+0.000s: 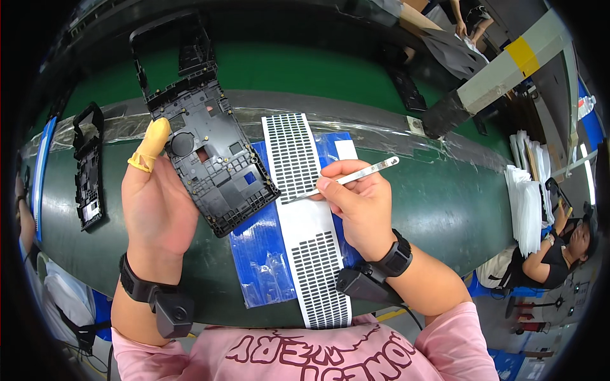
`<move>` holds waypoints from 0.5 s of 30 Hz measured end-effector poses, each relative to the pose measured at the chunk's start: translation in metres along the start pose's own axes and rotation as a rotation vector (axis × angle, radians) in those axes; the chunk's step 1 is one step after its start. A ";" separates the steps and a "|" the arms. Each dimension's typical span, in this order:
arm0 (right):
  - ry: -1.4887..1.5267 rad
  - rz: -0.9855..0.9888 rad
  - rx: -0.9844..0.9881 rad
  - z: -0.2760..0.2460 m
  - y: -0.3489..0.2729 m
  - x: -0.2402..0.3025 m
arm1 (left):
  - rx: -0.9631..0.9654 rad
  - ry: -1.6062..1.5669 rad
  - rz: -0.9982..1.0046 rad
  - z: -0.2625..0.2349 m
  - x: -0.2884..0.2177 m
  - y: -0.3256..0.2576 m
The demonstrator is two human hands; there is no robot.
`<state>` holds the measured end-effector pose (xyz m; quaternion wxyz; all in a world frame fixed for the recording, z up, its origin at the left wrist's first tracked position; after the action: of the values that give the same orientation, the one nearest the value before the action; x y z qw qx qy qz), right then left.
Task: Assembling electronic components using tweezers on a factory line.
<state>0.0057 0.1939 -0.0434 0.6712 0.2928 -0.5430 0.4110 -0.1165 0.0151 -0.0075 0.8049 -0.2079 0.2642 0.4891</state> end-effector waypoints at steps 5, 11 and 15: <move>0.019 0.001 -0.010 0.001 0.001 -0.001 | 0.086 0.015 0.010 0.012 0.002 -0.003; 0.192 -0.020 -0.023 -0.006 -0.011 0.024 | 0.115 0.096 -0.010 0.018 0.020 -0.008; 0.192 -0.176 0.001 -0.005 -0.035 0.051 | 0.165 0.032 -0.291 0.028 0.054 -0.028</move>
<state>0.0422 0.1928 0.0067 0.7533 0.2992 -0.4482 0.3769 -0.0651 0.0560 -0.0177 0.8773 -0.1849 0.2835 0.3404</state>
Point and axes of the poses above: each hand's wrist, its own y-axis towards the middle knuckle, its own z-axis out of the palm, x = y × z, the point moved 7 cm from there along y, towards the middle knuckle, and after that the axes turned 1 degree about y, right-handed, at the moved point
